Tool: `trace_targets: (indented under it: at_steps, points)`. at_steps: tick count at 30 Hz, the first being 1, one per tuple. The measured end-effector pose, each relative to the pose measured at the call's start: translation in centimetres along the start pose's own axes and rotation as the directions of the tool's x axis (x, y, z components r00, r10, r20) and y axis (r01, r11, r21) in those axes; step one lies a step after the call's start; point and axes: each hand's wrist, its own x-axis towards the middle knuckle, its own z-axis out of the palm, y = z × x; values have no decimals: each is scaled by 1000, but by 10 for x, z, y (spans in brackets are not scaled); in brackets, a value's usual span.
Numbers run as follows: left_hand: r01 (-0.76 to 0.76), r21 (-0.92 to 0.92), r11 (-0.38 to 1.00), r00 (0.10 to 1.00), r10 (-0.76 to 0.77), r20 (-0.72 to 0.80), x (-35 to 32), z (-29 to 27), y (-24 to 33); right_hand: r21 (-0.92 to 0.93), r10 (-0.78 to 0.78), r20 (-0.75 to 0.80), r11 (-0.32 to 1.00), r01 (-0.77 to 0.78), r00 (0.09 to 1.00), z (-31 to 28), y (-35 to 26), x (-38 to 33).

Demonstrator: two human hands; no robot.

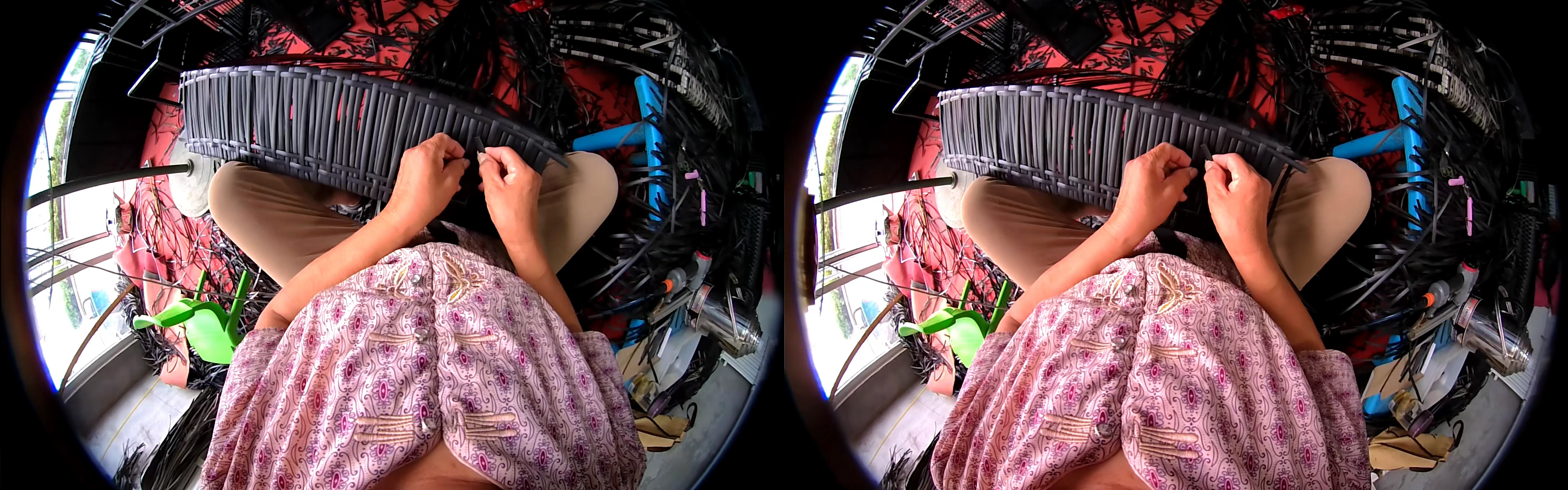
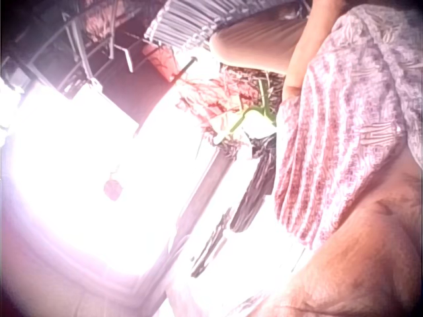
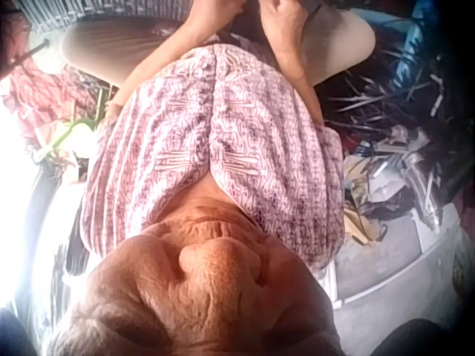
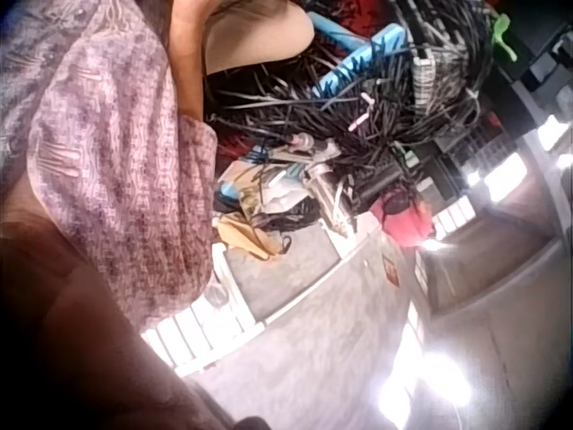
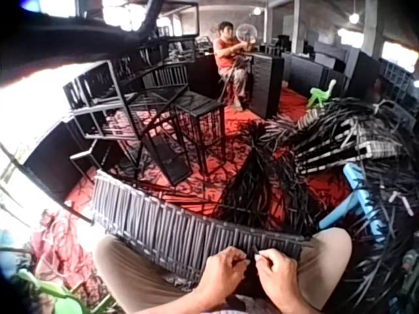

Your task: The person sits cross-legged on the floor and weaves black synthetic strands through the frame of a chair seat. They repeatedly thread the strands by hand, adjust the weave, and trim excess material with scissors. The person works on a single seat component while other furniture frames and materials are visible nearby.

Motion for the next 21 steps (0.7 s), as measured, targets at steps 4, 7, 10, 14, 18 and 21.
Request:
trace_targets:
  at_steps: [4, 7, 10, 14, 18, 21]
  points:
    - [57, -94, 994, 996, -51, 69, 5, -5, -3, -50, 20, 4, 999, -20, 1000, 0, -3, 0]
    - [60, -250, 966, 996, -42, 77, 6, -3, -17, -98, -69, 54, 992, 74, 996, -3, -7, -2]
    - [43, -352, 935, 996, -13, 87, 6, 0, -24, -92, -119, 100, 987, 128, 988, -7, -5, -7]
    - [-57, -298, 953, 991, 91, 99, 5, -5, -22, -142, -190, 237, 963, 227, 953, -15, -5, -3]
    - [-83, 31, 996, 987, 78, 141, 1, -17, -1, -159, -146, 311, 966, 203, 939, -19, -5, 3]
    - [-169, 139, 976, 981, 153, 116, 0, -19, -1, -242, -202, 298, 930, 278, 933, -16, -9, -3]
